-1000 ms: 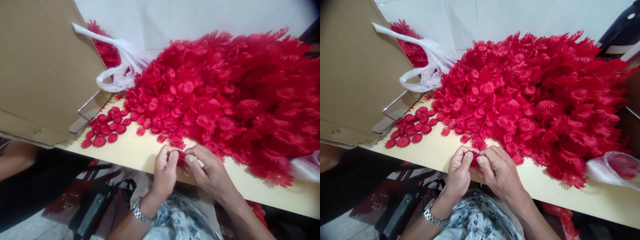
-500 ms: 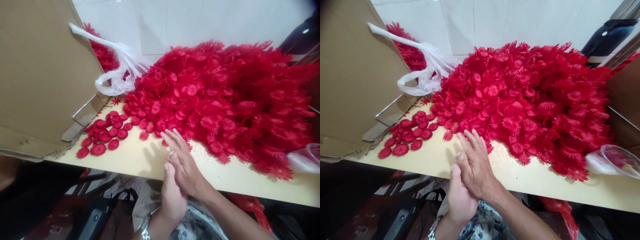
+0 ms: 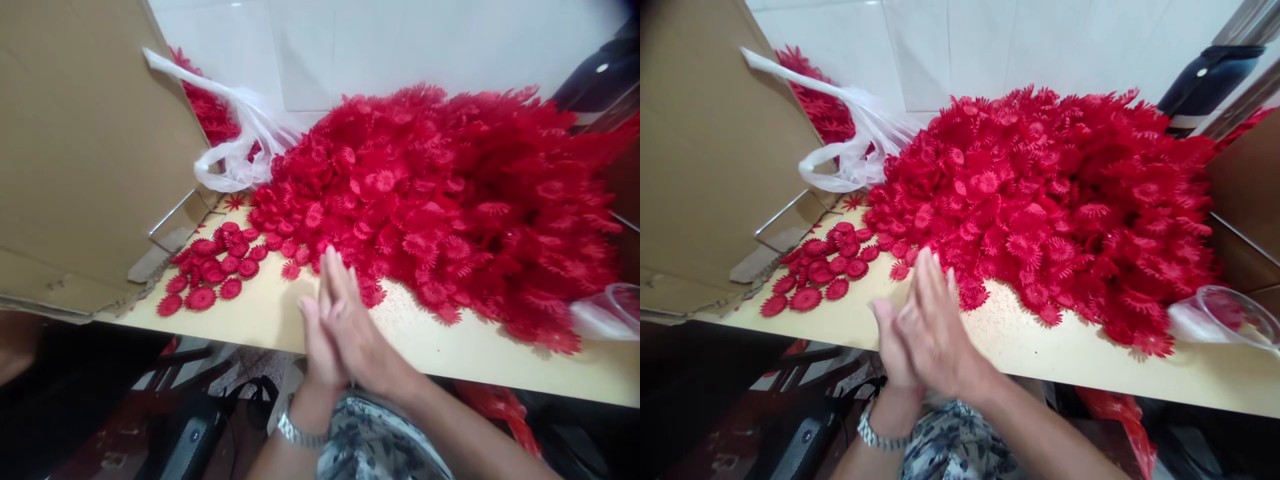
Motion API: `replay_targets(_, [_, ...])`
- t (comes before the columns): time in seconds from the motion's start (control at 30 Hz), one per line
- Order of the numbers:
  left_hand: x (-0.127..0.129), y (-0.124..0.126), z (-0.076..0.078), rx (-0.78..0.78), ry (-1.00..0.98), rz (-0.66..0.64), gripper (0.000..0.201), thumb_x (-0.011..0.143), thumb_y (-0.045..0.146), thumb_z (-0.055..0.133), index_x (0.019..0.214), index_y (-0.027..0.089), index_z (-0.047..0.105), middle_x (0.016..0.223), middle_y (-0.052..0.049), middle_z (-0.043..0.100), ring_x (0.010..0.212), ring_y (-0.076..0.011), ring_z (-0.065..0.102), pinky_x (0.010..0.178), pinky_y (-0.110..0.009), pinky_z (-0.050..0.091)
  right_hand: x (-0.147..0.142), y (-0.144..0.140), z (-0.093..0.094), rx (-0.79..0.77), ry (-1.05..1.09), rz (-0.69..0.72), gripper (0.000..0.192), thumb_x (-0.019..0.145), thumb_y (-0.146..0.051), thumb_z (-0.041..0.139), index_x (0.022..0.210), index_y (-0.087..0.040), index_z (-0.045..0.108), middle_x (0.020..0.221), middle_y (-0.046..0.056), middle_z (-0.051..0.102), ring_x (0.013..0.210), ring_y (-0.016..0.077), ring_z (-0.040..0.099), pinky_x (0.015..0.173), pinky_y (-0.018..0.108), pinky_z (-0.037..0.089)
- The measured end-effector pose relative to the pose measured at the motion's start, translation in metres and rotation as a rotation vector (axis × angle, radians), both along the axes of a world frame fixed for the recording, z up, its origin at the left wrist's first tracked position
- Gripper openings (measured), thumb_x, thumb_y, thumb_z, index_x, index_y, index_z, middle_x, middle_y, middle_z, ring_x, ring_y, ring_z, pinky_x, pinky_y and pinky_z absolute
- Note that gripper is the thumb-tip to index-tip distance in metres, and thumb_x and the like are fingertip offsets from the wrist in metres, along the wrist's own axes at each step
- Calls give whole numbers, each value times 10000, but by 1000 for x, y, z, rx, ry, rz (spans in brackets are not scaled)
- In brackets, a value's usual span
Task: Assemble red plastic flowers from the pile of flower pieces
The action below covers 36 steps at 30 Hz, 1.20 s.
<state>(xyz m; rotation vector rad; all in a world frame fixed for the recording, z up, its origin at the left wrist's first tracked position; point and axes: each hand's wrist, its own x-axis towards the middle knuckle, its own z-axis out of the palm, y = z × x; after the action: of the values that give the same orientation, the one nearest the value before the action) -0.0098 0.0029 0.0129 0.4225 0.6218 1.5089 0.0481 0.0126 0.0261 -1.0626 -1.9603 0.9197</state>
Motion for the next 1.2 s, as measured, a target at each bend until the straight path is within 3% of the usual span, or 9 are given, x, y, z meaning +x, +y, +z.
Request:
replay_targets(0.07, [-6,12,1,-35,12,91,636,801,711,281,1276,359,514,1506,58,295,1409,-182,160,1147,-333,148,-4,-7,-1,16,-4,66,705,907,-600,84,1476,-202,-37,1537,21,-102,1407,216,-77,1155,497,51])
replay_targets(0.27, [1,14,1,57,10,-42,606,848,648,272,1326,330,467,1503,60,302,1410,-178,143,1150,-325,149,-4,12,-7,-72,0,-84,699,899,-608,43,1476,-222,-32,1549,28,23,1413,193,-48,1143,518,-25])
replay_targets(0.47, [-1,14,-2,-2,13,6,553,864,628,203,1365,443,350,1512,138,243,1413,-173,85,1146,-366,157,-3,0,-3,9,-53,66,738,879,-641,48,1462,-218,-110,1540,15,-82,1411,207,-65,1149,508,10])
replay_targets(0.67, [9,12,7,44,-26,-90,618,870,625,202,1388,330,366,1520,47,257,1404,-209,167,1155,-397,134,4,17,-6,57,-128,-114,693,892,-611,19,1474,-241,-42,1550,32,-10,1412,226,-62,1123,567,-31])
replay_targets(0.83, [5,11,6,53,-39,29,584,857,628,240,1369,383,373,1527,101,224,1412,-187,124,1140,-354,200,-1,2,-2,132,-180,37,744,869,-631,-24,1474,-199,-61,1550,73,-20,1413,261,-43,1129,553,4])
replay_targets(0.97, [9,13,12,4,-80,-83,558,869,599,283,1303,313,485,1442,13,420,1371,-227,282,1102,-385,289,3,24,-5,215,-201,-113,688,897,-606,55,1479,-238,57,1551,64,61,1414,277,-36,1094,601,-55])
replay_targets(1.07, [9,13,14,-150,-153,-145,421,902,473,359,1126,237,625,1234,-45,616,1249,-224,470,1032,-368,384,13,44,-8,307,-174,-231,616,914,-586,123,1457,-301,178,1542,26,149,1416,288,-15,1078,632,-43])
replay_targets(1.2, [-5,14,11,-348,-232,-67,332,911,314,396,825,151,672,874,-70,709,931,-190,653,852,-315,504,27,37,-7,266,-8,-249,506,970,-423,121,1391,-266,354,1409,54,437,1377,237,253,1097,536,243])
